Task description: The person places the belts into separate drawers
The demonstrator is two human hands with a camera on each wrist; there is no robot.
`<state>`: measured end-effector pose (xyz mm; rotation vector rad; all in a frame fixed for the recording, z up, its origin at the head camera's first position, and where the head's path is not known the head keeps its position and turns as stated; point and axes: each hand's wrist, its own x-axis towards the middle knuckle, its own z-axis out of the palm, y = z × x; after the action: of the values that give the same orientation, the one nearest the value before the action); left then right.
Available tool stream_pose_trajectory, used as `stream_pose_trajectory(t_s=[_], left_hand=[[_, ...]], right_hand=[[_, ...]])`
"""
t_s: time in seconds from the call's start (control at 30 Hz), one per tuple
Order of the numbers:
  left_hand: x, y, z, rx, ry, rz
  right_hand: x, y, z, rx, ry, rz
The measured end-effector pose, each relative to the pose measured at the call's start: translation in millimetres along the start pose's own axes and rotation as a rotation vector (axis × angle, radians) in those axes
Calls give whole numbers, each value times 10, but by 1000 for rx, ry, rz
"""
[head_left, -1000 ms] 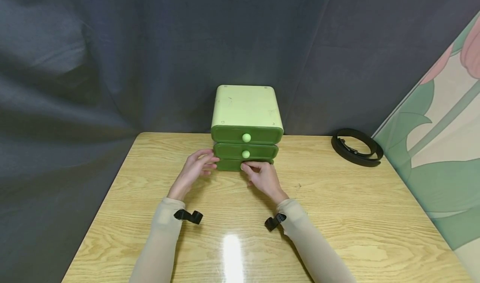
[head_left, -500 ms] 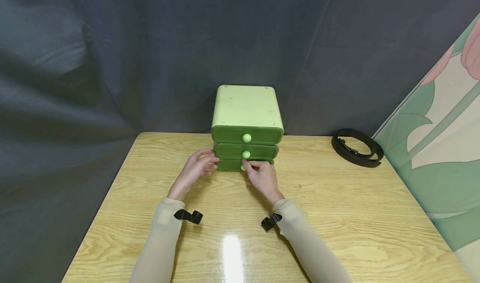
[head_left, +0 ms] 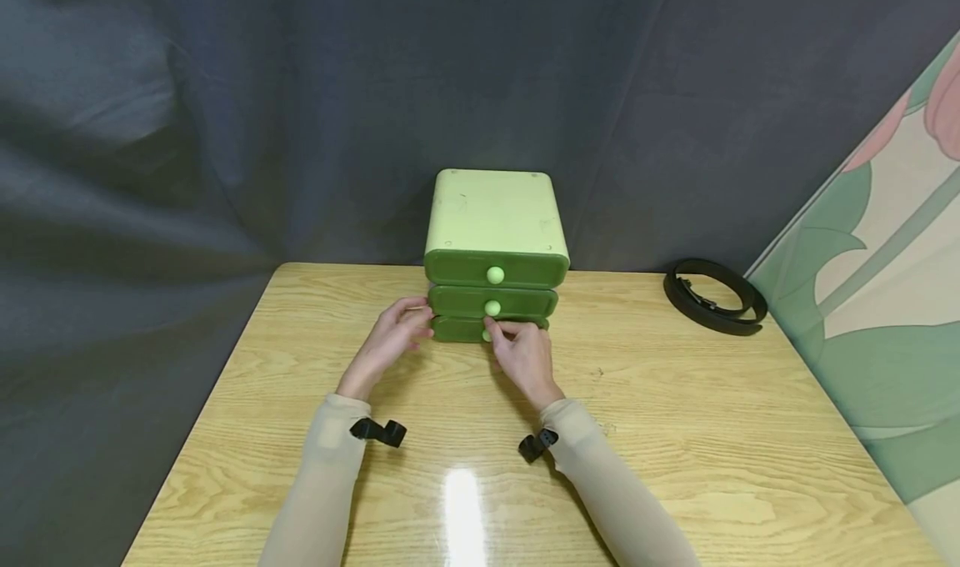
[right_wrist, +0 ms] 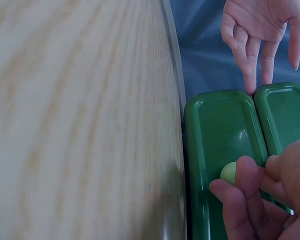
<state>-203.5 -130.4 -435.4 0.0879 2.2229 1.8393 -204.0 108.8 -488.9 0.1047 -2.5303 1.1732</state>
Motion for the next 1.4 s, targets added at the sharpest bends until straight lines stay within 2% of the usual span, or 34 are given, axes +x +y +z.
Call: stream_pose_trajectory(t_s=[0.63,0.97,1.4], left_hand=[[-37,19,2,3,6,-1],[-11,11,-7,9,16,1],[-4,15,5,0,9,-5]], right_hand=[[-8,-33,-16,-42,22,26],[-24,-18,-42,-32,-78,5],[-57,-7,-80,-10,-122,-13]])
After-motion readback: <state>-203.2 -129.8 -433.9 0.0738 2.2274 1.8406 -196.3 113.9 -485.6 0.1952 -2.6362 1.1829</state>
